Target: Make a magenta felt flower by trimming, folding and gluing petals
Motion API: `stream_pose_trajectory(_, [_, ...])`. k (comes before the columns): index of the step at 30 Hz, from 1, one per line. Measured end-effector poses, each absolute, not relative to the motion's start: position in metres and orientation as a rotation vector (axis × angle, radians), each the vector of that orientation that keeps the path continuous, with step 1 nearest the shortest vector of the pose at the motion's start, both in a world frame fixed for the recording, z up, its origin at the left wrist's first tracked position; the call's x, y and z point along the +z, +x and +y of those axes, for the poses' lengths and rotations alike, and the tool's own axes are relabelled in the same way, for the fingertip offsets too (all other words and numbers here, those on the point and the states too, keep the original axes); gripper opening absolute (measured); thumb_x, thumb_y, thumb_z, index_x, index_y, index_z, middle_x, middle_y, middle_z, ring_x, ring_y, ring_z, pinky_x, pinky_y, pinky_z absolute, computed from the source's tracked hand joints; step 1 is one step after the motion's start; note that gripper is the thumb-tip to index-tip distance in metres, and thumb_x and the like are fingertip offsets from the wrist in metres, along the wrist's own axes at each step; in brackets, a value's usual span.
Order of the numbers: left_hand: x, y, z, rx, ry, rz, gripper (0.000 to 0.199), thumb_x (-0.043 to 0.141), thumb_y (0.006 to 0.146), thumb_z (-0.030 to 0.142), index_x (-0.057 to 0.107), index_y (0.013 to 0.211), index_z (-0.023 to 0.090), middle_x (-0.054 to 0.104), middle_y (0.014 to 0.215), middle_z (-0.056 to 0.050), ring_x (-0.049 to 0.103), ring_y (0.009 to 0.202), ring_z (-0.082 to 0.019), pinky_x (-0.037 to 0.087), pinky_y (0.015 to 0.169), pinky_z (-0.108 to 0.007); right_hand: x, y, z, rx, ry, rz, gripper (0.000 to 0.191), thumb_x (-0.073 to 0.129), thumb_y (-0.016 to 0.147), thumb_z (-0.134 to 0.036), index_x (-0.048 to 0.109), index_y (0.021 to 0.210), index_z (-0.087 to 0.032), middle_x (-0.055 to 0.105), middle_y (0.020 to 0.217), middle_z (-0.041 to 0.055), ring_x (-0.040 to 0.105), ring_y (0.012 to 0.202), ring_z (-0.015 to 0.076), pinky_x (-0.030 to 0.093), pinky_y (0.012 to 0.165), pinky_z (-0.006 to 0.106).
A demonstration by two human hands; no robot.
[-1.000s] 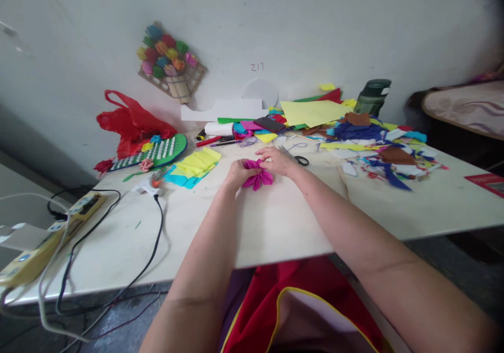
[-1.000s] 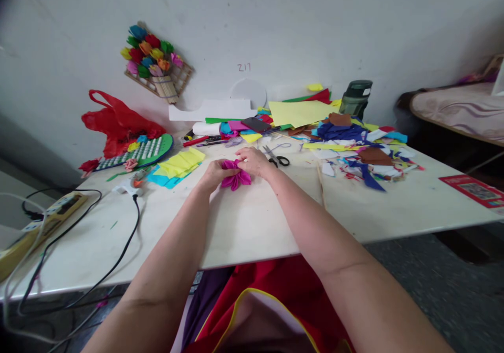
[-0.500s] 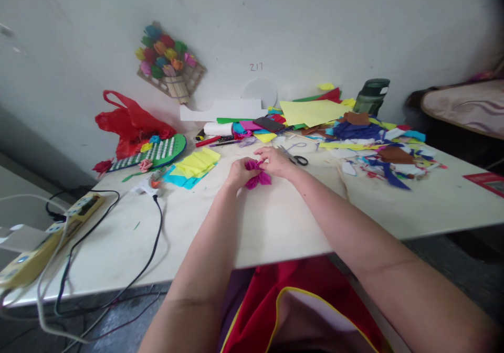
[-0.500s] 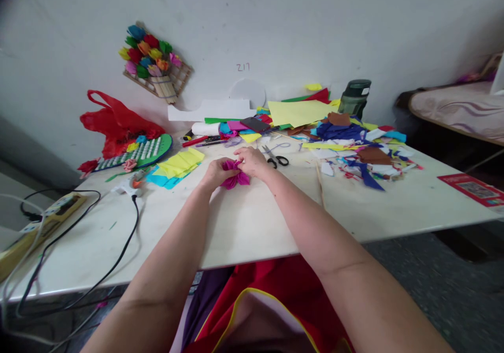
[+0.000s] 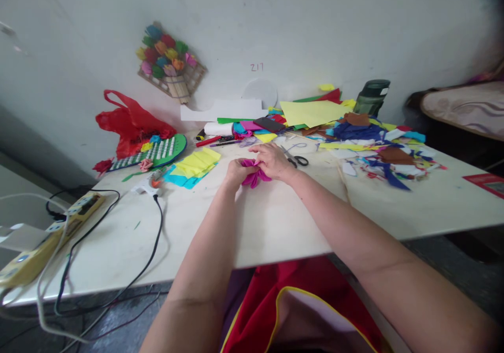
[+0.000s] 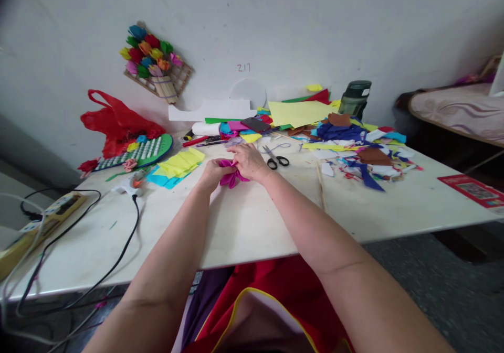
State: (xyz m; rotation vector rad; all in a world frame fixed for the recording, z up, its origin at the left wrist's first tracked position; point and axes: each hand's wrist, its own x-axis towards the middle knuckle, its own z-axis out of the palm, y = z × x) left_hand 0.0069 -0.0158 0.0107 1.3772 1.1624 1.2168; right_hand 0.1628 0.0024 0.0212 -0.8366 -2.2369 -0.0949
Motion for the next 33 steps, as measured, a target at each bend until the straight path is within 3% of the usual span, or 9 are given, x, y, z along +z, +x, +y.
stream_pose_trajectory(7, [0.010,0.006,-0.015,1.282,1.482,1.139,0.040,0.077,0.047,0.020,0.071,0.086,0.014,0.062,0.064,0.002,0.052,0.058,-0.010,0.043,0.060,-0.024,0.021,0.165,0.005,0.034,-0.848,-2.197,0.017,0.055,0.072,-0.009,0.068,0.068,-0.018,0.065,0.119,0.0109,0.058,0.108,0.0265,0.038,0.097,0.048])
stream_pose_trajectory(12, [0.010,0.006,-0.014,1.325,1.648,1.176,0.038,0.075,0.055,0.023,0.069,0.092,0.016,0.056,0.062,0.005,0.047,0.056,-0.008,0.040,0.058,-0.022,0.019,0.176,0.012,0.432,-0.849,-1.961,0.014,0.056,0.071,-0.018,0.068,0.079,-0.019,0.066,0.117,0.0085,0.059,0.110,0.0239,0.045,0.094,0.041])
stream_pose_trajectory(17, [0.012,0.008,-0.017,1.298,1.677,1.118,0.028,0.077,0.055,0.027,0.066,0.079,0.016,0.055,0.060,0.004,0.046,0.054,-0.009,0.038,0.055,-0.022,0.018,0.182,0.016,0.806,-1.042,-1.724,0.022,0.059,0.073,-0.029,0.068,0.090,-0.017,0.071,0.090,0.0055,0.065,0.083,0.0187,0.051,0.079,0.034])
stream_pose_trajectory(24, [0.013,0.006,-0.019,1.165,1.743,1.001,0.030,0.078,0.056,0.037,0.064,0.072,0.016,0.056,0.062,0.002,0.048,0.056,-0.010,0.038,0.056,-0.022,0.021,0.182,0.012,1.022,-1.054,-1.876,0.012,0.059,0.065,-0.021,0.068,0.070,-0.015,0.064,0.064,-0.0012,0.057,0.064,0.0129,0.045,0.064,0.026])
stream_pose_trajectory(29, [0.011,0.003,-0.018,1.138,1.780,1.031,0.041,0.078,0.058,0.033,0.059,0.091,0.018,0.050,0.057,0.007,0.044,0.052,-0.008,0.036,0.055,-0.021,0.022,0.184,0.012,0.898,-1.129,-1.908,0.012,0.061,0.063,-0.027,0.061,0.057,-0.016,0.052,0.053,-0.0047,0.046,0.055,0.0098,0.036,0.056,0.024])
stream_pose_trajectory(33, [0.009,0.001,-0.015,1.130,1.775,1.022,0.042,0.078,0.056,0.033,0.056,0.088,0.017,0.054,0.063,0.006,0.048,0.056,-0.009,0.039,0.058,-0.022,0.022,0.184,0.013,0.883,-1.121,-1.905,0.011,0.059,0.063,-0.025,0.059,0.057,-0.016,0.051,0.053,-0.0047,0.044,0.055,0.0093,0.035,0.055,0.023])
